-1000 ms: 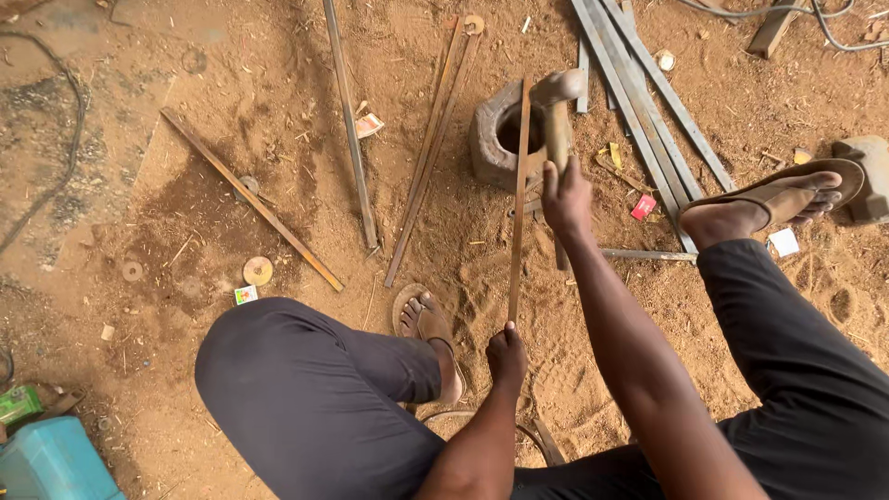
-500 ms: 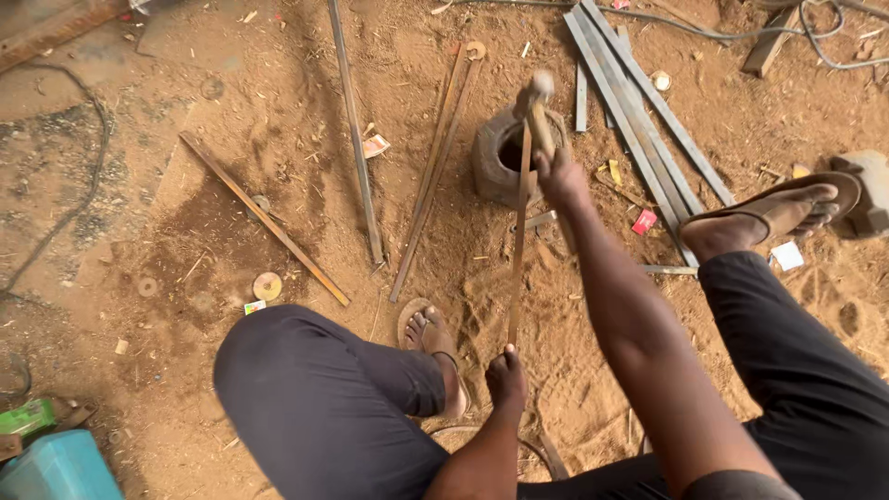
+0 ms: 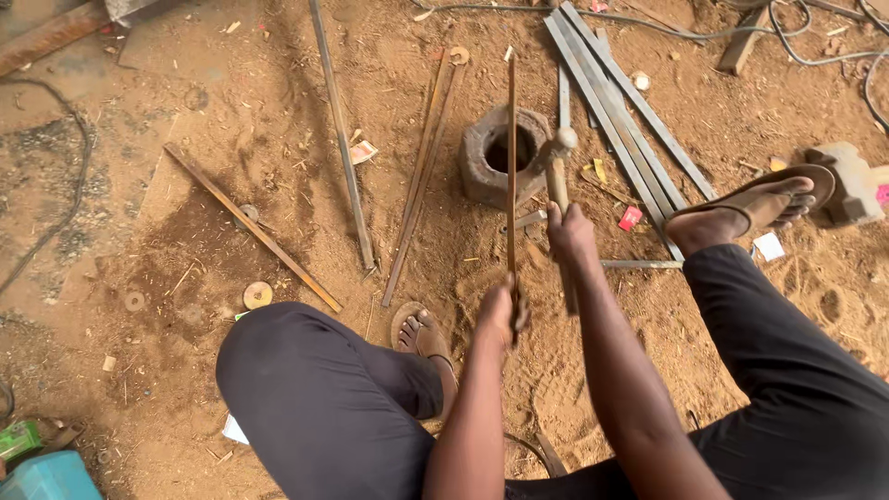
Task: The person hits metal rods with a hammer against a stone block to straighten them.
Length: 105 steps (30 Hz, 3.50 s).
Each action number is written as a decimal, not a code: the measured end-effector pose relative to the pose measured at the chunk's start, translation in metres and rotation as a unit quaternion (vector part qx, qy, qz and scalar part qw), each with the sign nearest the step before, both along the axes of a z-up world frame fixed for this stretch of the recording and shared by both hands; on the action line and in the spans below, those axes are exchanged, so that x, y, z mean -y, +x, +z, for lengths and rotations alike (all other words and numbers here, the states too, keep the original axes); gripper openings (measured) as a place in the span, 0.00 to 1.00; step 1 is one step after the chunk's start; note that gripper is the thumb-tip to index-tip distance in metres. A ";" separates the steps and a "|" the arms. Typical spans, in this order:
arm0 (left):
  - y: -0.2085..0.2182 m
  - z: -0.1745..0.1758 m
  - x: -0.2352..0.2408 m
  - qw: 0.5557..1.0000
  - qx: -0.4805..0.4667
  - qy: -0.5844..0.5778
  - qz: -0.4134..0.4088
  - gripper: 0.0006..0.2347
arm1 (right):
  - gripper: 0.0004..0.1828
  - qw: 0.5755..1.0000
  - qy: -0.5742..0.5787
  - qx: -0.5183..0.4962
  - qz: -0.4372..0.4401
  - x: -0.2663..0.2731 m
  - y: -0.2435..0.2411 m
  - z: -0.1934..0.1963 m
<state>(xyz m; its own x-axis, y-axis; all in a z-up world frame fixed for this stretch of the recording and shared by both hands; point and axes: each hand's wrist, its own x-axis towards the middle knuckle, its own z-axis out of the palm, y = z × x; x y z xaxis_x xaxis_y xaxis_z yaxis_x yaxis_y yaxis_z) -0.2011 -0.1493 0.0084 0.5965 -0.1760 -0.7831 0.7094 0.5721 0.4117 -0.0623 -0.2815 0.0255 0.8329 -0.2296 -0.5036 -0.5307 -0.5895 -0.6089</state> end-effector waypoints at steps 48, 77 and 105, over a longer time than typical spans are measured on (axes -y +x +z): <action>0.085 0.030 -0.077 0.967 0.152 0.158 -0.127 0.18 | 0.18 0.998 -0.036 0.016 0.054 0.005 -0.016 -0.014; 0.198 0.121 -0.053 0.957 0.249 0.037 0.145 0.26 | 0.19 0.994 -0.028 0.072 0.072 0.006 -0.022 -0.023; 0.116 -0.078 -0.015 0.811 0.120 0.534 -0.206 0.17 | 0.24 0.888 0.063 0.410 0.197 0.025 -0.007 0.021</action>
<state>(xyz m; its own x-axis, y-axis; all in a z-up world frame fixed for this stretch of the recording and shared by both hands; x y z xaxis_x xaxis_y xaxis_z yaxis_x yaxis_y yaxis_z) -0.0847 -0.1339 -0.0697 0.8172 0.3026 -0.4905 0.5757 -0.4668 0.6713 -0.0695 -0.3062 0.0464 0.9346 0.1766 0.3088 0.3546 -0.5307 -0.7698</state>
